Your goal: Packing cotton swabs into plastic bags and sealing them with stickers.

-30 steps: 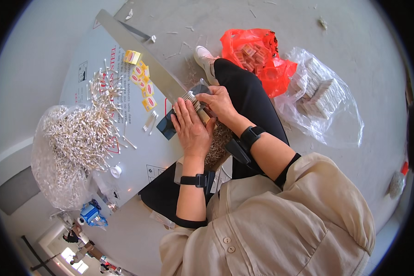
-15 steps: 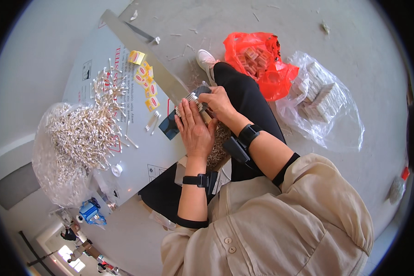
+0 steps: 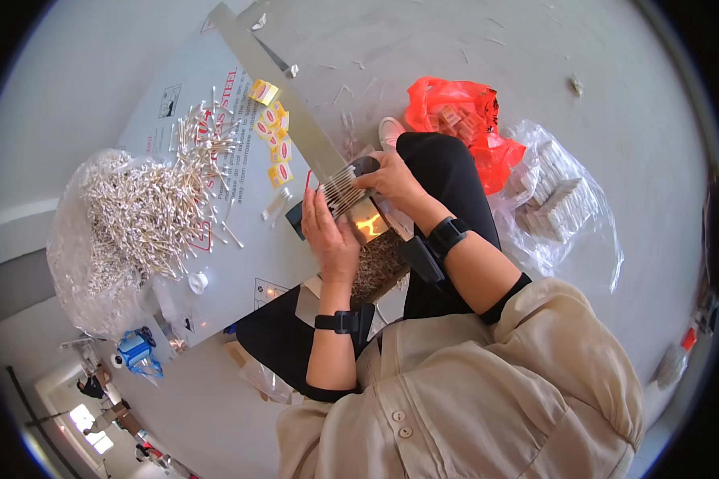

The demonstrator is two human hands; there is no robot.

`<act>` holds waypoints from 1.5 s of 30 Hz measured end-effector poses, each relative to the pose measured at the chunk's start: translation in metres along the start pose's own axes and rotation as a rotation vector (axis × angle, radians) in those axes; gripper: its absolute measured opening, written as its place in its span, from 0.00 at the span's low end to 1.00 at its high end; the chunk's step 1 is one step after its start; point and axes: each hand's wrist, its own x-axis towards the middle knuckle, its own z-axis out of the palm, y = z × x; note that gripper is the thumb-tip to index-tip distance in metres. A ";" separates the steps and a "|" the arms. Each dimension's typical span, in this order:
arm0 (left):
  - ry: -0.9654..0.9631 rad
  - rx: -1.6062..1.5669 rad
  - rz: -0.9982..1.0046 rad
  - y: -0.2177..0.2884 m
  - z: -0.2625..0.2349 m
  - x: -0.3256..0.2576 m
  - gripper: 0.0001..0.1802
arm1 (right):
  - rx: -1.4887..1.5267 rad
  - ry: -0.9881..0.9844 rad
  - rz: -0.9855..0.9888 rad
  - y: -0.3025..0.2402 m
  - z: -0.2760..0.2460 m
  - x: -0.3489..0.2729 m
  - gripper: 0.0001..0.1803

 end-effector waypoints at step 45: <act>-0.205 0.030 0.224 -0.031 -0.023 0.037 0.05 | 0.070 0.076 0.073 0.007 0.001 0.000 0.03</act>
